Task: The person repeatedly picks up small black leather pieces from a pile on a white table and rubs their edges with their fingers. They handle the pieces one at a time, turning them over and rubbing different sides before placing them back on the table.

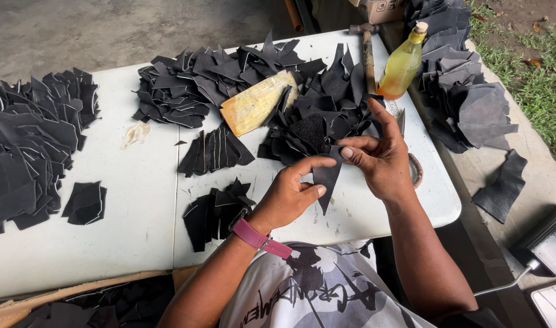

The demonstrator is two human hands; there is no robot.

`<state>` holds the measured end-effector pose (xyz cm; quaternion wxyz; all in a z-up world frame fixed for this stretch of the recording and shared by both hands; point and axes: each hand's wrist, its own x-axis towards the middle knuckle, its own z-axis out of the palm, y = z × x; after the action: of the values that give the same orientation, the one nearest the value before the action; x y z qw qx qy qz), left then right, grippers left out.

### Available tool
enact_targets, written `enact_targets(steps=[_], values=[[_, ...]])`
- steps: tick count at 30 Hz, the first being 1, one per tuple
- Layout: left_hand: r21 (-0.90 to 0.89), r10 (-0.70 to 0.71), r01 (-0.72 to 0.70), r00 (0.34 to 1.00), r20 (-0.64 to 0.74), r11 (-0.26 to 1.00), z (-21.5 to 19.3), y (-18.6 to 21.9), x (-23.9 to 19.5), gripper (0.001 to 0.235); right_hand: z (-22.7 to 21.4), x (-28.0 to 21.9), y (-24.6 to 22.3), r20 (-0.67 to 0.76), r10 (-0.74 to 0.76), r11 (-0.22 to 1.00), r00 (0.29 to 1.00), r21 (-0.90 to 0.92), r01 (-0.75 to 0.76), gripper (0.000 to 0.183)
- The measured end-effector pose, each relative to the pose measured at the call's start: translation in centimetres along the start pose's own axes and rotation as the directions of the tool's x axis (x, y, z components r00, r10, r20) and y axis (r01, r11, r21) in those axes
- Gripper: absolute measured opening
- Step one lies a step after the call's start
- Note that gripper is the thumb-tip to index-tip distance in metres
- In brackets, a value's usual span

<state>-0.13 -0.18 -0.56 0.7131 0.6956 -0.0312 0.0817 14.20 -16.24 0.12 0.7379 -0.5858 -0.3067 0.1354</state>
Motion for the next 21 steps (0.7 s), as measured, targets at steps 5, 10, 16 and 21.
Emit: enact_targets(steps=[5,10,16,21], values=[[-0.015,0.048,-0.048,0.999,0.017,0.999,-0.5,-0.3,-0.1,0.05,-0.5,0.2,0.8,0.009,0.008,1.0,1.0,0.029,-0.009,0.085],[0.072,0.01,-0.006,0.998,-0.055,0.997,-1.3,-0.7,0.0,0.051,-0.5,0.0,1.5,-0.006,0.057,0.995,0.998,-0.083,-0.057,0.08],[0.167,0.012,0.034,0.964,-0.265,0.985,-7.0,-0.5,-0.4,0.056,-1.5,-0.5,1.9,-0.044,-0.05,0.995,0.998,-0.094,0.045,0.078],[0.313,0.18,-0.067,0.919,-0.35,0.948,-13.2,-0.6,0.2,0.058,-0.8,0.3,2.1,-0.058,-0.052,0.974,0.997,-0.224,0.037,0.078]])
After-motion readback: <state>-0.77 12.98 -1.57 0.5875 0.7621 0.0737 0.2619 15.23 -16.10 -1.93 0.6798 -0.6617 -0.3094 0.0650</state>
